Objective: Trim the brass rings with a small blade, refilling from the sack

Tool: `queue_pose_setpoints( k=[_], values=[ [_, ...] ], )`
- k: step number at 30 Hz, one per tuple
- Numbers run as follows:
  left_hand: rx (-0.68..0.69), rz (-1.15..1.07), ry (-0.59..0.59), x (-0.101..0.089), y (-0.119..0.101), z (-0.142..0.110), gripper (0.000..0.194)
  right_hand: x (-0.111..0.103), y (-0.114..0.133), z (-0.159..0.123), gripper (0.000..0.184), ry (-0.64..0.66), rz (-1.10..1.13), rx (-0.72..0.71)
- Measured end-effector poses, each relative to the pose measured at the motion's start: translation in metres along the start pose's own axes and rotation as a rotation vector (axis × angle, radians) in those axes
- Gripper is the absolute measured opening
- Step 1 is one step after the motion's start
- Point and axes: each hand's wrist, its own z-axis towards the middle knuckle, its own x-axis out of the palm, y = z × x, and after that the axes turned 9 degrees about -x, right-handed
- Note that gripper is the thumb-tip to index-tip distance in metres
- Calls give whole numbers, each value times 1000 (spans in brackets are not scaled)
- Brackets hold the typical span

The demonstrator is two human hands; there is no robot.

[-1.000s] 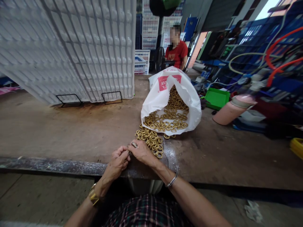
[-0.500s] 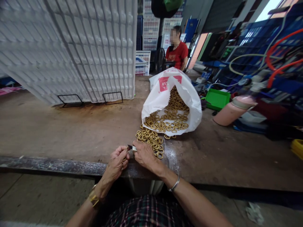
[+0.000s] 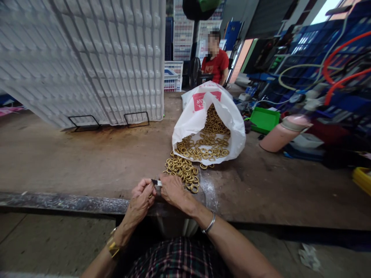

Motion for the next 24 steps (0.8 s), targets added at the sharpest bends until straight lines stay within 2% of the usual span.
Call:
queue_pose_setpoints(
  k=[5, 9, 11, 14, 18, 21, 24],
  values=[
    [0, -85, 13, -4, -6, -13, 32, -7, 7, 11, 18, -10, -24, -8],
    [-98, -150, 85, -4, -11, -31, 32, -15, -13, 14, 23, -17, -77, 166],
    [-147, -259, 131, -7, -12, -33, 31, -15, -26, 9, 23, -89, -79, 150],
    [-206, -486, 147, -14, -11, -27, 27, -5, -35, -5, 18, -152, 1, 71],
    [-341, -675, 111, -24, -5, -17, 24, 18, -26, -22, 19, -193, 139, -28],
    [-395, -745, 78, -27, -4, -15, 24, 27, -16, -25, 28, -143, 130, -13],
    [-413, -799, 88, -28, -5, -16, 21, 27, -12, -23, 32, -64, 74, 24]
  ],
)
